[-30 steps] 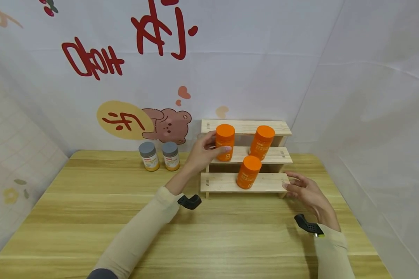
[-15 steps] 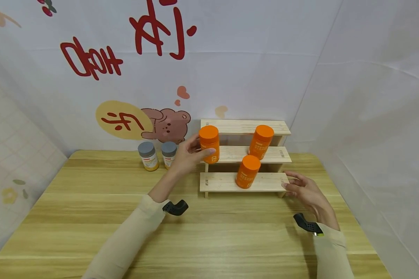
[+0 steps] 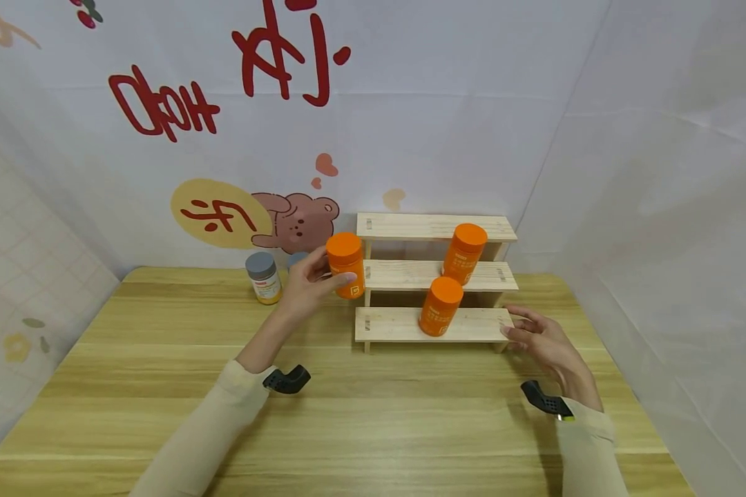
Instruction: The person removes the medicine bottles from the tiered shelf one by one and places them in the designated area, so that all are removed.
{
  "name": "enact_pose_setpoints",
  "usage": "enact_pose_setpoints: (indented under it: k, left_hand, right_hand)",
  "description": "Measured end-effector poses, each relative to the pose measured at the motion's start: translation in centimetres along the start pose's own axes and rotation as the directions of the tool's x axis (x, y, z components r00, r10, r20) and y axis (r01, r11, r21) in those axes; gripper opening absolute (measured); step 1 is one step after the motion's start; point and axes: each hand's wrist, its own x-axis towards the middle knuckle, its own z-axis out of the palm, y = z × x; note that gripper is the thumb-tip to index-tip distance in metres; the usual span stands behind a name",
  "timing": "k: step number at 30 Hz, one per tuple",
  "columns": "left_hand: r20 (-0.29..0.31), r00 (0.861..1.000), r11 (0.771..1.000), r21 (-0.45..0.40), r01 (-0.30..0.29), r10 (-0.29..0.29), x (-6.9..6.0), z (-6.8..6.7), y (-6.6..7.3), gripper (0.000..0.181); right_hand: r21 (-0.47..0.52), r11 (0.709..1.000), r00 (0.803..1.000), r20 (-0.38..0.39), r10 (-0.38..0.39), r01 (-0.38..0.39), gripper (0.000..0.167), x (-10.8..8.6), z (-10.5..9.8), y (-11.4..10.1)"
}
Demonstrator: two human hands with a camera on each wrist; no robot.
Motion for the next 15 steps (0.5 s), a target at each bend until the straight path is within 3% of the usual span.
enact_pose_setpoints:
  k: [9, 15]
  left_hand:
    - [-0.012, 1.000, 1.000, -0.009, -0.007, 0.007, -1.3, -2.0, -1.3, 0.052]
    - [-0.021, 1.000, 0.999, 0.028, 0.021, -0.021, -2.4, -2.8, -2.2, 0.051]
  right_hand:
    - [0.035, 0.999, 1.000, 0.015, -0.007, 0.006, 0.069, 0.0, 0.0, -0.3]
    - [0.049, 0.999, 1.000, 0.016, -0.002, 0.001, 0.072, -0.1, 0.1, -0.1]
